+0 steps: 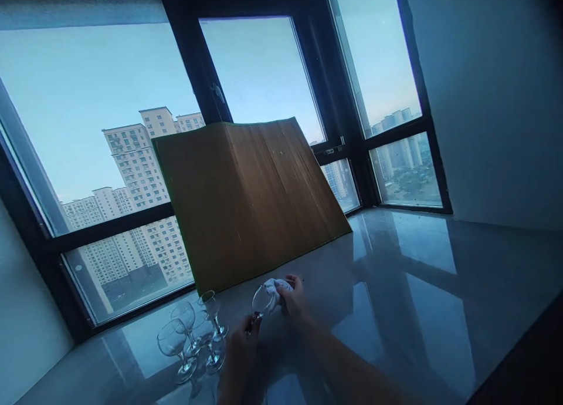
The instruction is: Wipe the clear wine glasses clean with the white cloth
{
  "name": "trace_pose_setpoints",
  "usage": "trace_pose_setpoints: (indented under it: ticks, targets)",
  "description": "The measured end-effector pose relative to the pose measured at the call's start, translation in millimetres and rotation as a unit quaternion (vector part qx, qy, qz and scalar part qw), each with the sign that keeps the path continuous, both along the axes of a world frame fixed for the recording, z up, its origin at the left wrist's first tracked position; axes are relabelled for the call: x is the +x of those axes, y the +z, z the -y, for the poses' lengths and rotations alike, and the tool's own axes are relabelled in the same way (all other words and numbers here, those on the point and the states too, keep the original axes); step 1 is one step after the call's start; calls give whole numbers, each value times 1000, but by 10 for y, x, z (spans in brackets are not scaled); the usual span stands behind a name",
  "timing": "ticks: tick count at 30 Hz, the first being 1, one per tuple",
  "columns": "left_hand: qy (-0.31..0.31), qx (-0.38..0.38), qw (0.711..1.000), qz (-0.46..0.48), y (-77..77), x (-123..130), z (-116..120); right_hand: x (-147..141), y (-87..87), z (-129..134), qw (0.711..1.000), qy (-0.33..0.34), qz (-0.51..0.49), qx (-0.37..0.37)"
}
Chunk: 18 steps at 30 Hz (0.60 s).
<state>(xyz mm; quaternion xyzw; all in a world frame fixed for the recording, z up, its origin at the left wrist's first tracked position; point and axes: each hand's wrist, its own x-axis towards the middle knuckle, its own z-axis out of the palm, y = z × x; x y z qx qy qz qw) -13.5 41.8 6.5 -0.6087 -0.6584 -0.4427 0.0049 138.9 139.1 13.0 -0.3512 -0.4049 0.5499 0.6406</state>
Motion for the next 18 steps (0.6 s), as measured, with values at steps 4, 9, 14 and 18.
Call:
trace_pose_setpoints:
  ticks: [4,9,14,18]
  targets:
    - [-2,-2,1000,-12,11,49,20,1,-49,12,998,-30,43,34]
    - [34,70,997,19,14,-3,-28,-21,-10,100,989,-37,135,47]
    - [63,150,986,-26,-13,-80,-124,-111,-2,120,989,54,133,45]
    - [61,198,977,-41,29,69,-60,-196,-106,130,980,143,125,53]
